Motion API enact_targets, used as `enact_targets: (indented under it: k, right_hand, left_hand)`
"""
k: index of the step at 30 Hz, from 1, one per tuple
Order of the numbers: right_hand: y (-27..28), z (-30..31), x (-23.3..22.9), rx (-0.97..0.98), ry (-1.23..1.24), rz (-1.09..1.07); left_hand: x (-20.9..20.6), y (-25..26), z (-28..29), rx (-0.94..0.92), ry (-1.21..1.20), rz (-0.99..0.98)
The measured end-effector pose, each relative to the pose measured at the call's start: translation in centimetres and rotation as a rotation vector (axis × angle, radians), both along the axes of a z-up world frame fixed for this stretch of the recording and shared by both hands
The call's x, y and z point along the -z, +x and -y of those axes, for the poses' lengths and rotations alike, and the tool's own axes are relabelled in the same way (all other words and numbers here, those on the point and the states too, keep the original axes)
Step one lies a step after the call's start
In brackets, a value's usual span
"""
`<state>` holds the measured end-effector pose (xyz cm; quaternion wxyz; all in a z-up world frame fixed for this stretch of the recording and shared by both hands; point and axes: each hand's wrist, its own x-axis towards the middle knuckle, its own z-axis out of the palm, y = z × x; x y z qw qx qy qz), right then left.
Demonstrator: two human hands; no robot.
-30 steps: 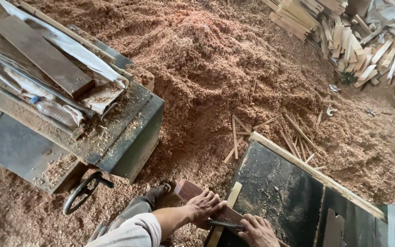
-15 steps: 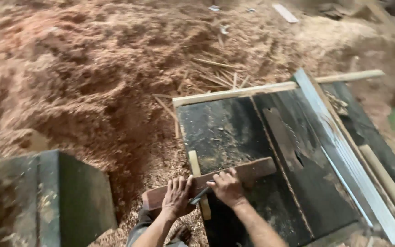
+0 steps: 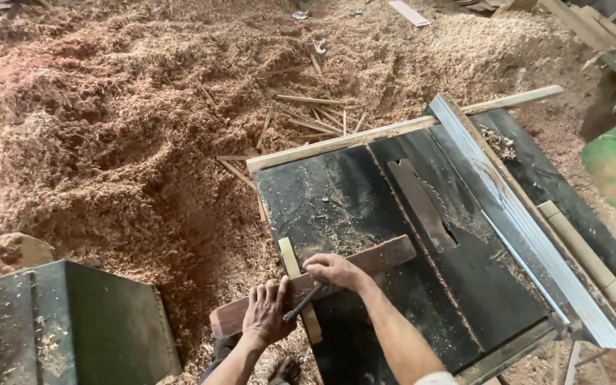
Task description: Adjusting the fence of a table saw and measuring wood pieces using a tape measure and square in a workshop.
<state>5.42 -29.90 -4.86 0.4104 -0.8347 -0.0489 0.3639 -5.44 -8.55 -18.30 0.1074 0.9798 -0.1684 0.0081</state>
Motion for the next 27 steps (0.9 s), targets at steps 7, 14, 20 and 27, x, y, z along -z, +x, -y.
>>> enact_targets:
  k: [7,14,20,27]
  right_hand:
    - [1.8,-0.2,5.3,-0.284,0.25,-0.194]
    - [-1.6,-1.4,4.1,0.167,0.417,-0.125]
    - [-3.2,-4.0,12.1,1.043,0.562,0.518]
    - [-2.5,0.4,6.6,-0.009,-0.03,0.896]
  left_hand:
    - [-0.2,-0.1,0.0,0.008,0.019,-0.019]
    - [0.2,-0.4,-0.2,0.011,0.042,-0.031]
    - [0.7,0.0,0.1,0.008,0.048,0.043]
    - [1.1,0.0,-0.1,0.018,0.09,0.008]
